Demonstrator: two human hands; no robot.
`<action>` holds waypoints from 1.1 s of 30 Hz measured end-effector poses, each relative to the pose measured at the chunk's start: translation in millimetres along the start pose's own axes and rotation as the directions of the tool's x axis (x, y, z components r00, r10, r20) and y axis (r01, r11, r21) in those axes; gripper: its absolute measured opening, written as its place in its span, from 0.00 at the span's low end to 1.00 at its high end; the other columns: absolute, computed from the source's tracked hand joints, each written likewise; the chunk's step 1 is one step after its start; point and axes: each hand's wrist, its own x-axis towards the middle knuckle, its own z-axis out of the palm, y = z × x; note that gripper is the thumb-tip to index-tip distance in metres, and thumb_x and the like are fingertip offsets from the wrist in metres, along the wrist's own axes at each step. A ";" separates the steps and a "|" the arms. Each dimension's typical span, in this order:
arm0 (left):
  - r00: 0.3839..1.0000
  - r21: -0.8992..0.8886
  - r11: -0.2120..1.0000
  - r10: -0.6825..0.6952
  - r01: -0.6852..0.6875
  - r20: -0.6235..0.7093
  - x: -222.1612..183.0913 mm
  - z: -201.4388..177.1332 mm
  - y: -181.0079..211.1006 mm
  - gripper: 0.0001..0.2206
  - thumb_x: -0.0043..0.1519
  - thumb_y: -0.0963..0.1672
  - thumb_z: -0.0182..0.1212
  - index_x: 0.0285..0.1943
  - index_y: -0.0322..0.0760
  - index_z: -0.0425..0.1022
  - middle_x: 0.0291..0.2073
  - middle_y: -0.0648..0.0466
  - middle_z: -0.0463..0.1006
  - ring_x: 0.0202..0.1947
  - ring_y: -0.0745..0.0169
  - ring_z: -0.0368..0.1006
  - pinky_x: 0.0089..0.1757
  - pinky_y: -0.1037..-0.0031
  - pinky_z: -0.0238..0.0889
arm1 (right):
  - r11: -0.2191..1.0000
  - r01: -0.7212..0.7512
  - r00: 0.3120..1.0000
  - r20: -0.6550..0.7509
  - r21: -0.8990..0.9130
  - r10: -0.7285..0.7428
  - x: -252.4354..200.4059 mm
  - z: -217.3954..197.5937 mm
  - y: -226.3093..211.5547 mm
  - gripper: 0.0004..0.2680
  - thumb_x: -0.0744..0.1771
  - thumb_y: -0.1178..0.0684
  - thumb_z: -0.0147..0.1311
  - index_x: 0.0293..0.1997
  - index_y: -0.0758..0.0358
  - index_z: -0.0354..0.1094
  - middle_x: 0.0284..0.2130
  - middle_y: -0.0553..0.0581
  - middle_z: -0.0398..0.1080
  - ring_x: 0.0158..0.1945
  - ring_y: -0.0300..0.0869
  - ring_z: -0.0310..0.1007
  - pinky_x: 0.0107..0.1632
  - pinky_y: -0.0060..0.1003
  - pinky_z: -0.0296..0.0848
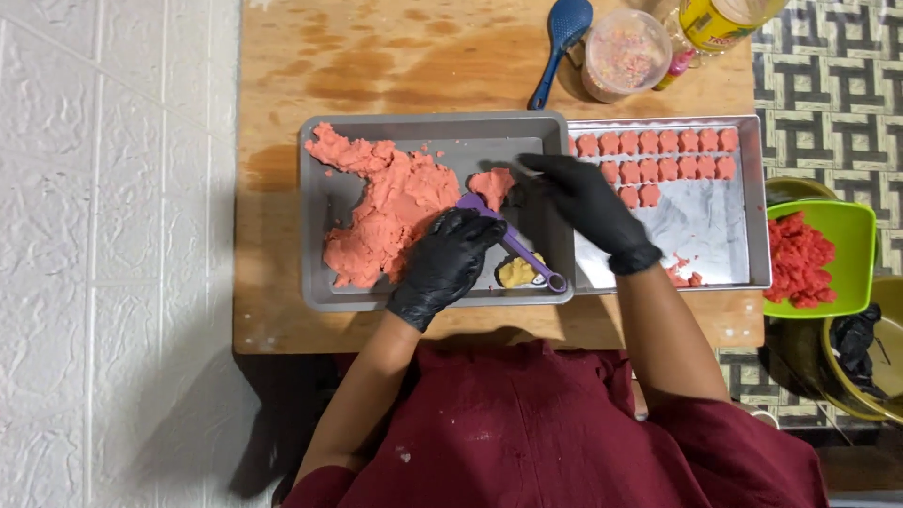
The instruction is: Portioning and arranging small pieces of pink dough onto a baking tray using a spatula and hands.
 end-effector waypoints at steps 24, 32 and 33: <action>0.997 -0.098 0.995 -0.012 0.005 -0.072 -40.8 -46.5 -6.2 0.21 0.63 0.54 0.61 0.65 0.53 0.76 0.55 0.57 0.77 0.63 0.54 0.68 0.66 0.57 0.51 | 0.408 -0.617 0.733 -0.302 -0.672 0.610 -207.7 -4.1 137.9 0.07 0.66 0.44 0.62 0.46 0.42 0.81 0.35 0.52 0.78 0.43 0.49 0.81 0.46 0.44 0.81; 0.994 -0.113 0.993 0.026 -0.038 -0.103 -43.8 -47.9 -7.7 0.22 0.61 0.53 0.64 0.63 0.50 0.77 0.53 0.54 0.78 0.60 0.50 0.71 0.64 0.56 0.56 | 0.645 -0.716 0.565 -0.322 0.266 0.760 -186.5 -59.6 72.7 0.08 0.64 0.61 0.59 0.46 0.65 0.77 0.40 0.68 0.77 0.50 0.55 0.76 0.51 0.47 0.76; 0.993 -0.117 0.992 0.026 -0.039 -0.113 -40.7 -49.6 -7.7 0.21 0.61 0.53 0.64 0.62 0.49 0.78 0.52 0.54 0.78 0.59 0.50 0.71 0.63 0.56 0.56 | 0.649 -0.627 0.560 -0.330 0.431 0.760 -171.6 -64.4 49.0 0.08 0.64 0.65 0.57 0.46 0.71 0.76 0.41 0.69 0.76 0.49 0.51 0.76 0.49 0.42 0.77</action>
